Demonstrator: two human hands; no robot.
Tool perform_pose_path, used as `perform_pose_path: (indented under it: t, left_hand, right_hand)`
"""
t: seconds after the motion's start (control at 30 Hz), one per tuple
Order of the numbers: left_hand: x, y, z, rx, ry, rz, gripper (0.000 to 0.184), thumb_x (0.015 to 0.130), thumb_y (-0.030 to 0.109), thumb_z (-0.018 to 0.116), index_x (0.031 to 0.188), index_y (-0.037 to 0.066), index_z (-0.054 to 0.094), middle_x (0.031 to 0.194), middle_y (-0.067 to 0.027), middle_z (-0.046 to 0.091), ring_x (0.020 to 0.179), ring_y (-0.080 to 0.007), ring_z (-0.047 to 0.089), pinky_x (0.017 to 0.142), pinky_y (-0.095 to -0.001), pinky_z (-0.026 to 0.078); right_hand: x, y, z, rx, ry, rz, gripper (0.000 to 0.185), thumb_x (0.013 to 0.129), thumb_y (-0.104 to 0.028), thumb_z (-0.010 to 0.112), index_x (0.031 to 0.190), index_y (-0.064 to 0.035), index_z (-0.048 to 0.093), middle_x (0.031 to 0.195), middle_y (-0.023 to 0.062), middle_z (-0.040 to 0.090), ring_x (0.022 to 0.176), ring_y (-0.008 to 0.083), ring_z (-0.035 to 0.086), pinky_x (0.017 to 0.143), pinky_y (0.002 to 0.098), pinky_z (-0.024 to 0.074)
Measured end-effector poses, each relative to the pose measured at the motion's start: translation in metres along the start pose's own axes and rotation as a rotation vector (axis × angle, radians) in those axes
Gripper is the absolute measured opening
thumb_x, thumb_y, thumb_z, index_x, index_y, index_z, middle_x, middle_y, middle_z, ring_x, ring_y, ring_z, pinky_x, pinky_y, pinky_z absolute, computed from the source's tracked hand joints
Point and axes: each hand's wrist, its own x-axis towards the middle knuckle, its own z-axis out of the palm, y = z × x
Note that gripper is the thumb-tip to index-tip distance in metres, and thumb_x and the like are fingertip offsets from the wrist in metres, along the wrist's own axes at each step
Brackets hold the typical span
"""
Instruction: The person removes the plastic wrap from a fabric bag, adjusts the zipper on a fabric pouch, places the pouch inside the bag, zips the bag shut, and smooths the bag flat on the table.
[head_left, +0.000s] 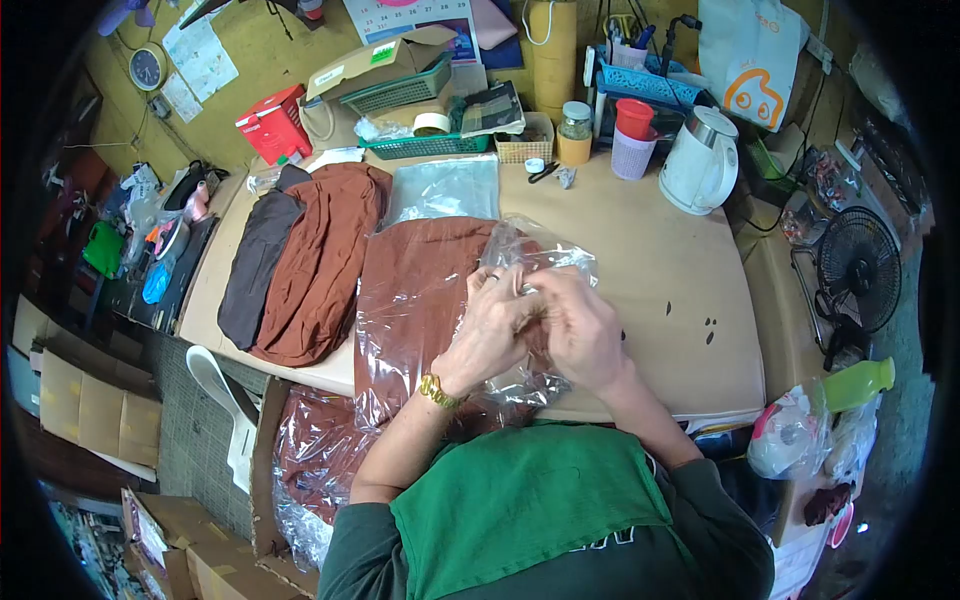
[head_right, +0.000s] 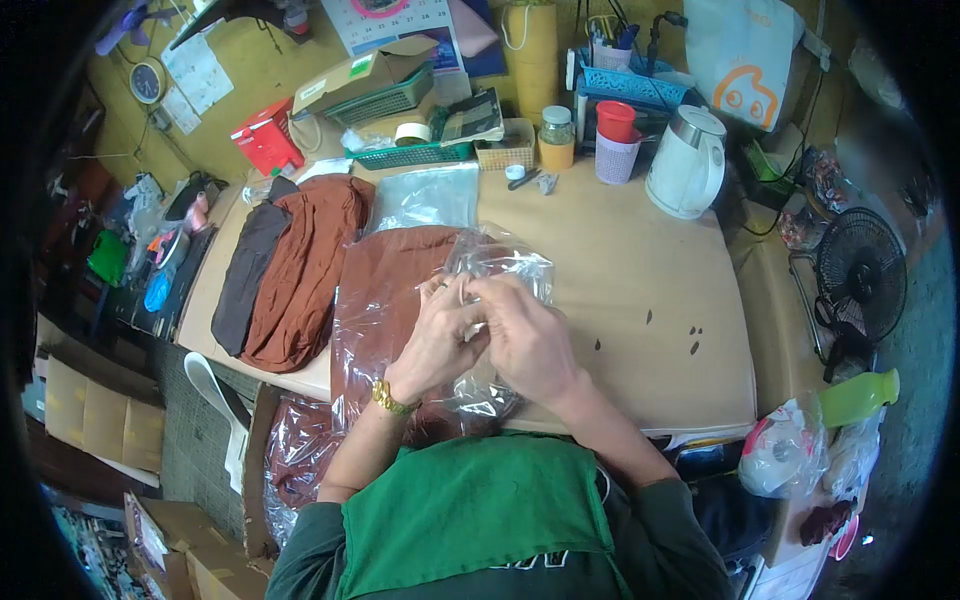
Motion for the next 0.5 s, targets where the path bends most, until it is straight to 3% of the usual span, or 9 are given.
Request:
perform_pose_path:
  t: [0.13,0.27,0.37,0.47,0.5]
  left_hand:
    - [-0.007,0.006,0.006,0.001,-0.077,-0.002,0.023,0.066,0.008,0.074,0.089,0.006,0.069,0.101,-0.0121,0.058,0.103,-0.0277,0.056,0.099,-0.0483,0.032]
    - [-0.012,0.006,0.011,0.038,-0.024,-0.001,0.022,0.067,0.008,0.074,0.088,0.005,0.069,0.102,-0.0129,0.058,0.103,-0.0283,0.056,0.099,-0.0494,0.032]
    - [-0.014,0.007,0.011,0.036,-0.001,-0.004,0.022,0.068,0.009,0.073,0.089,0.006,0.07,0.103,-0.0132,0.058,0.103,-0.0284,0.057,0.099,-0.0506,0.033]
    - [-0.018,0.01,0.007,0.077,-0.137,-0.058,0.022,0.069,0.013,0.074,0.09,0.007,0.07,0.101,-0.0134,0.057,0.1,-0.0303,0.057,0.1,-0.0547,0.032]
    - [-0.018,0.015,0.005,0.229,-0.216,-0.081,0.021,0.07,0.016,0.074,0.089,0.007,0.071,0.101,-0.0133,0.056,0.101,-0.0306,0.056,0.101,-0.0571,0.03]
  right_hand:
    - [0.0,0.021,0.002,-0.079,-0.211,0.13,0.015,0.089,-0.002,0.052,0.103,-0.0068,0.054,0.091,0.0121,0.06,0.078,0.0375,0.064,0.062,0.0454,0.0509]
    - [-0.002,0.02,0.007,-0.091,-0.188,0.093,0.013,0.089,-0.004,0.052,0.102,-0.0061,0.053,0.087,0.0138,0.062,0.074,0.0384,0.064,0.061,0.0471,0.0499]
    - [-0.005,0.022,0.01,-0.081,-0.225,0.196,0.009,0.091,-0.007,0.052,0.1,-0.0059,0.053,0.076,0.0169,0.063,0.068,0.0393,0.063,0.059,0.0491,0.0484]
    - [-0.007,0.028,0.012,-0.146,-0.222,0.19,0.007,0.094,-0.011,0.052,0.099,-0.0061,0.053,0.068,0.0194,0.062,0.064,0.04,0.063,0.056,0.0496,0.0472]
    - [-0.01,0.032,0.014,-0.177,-0.208,0.154,0.008,0.095,-0.013,0.052,0.099,-0.0058,0.053,0.068,0.0194,0.062,0.064,0.0399,0.063,0.055,0.049,0.047]
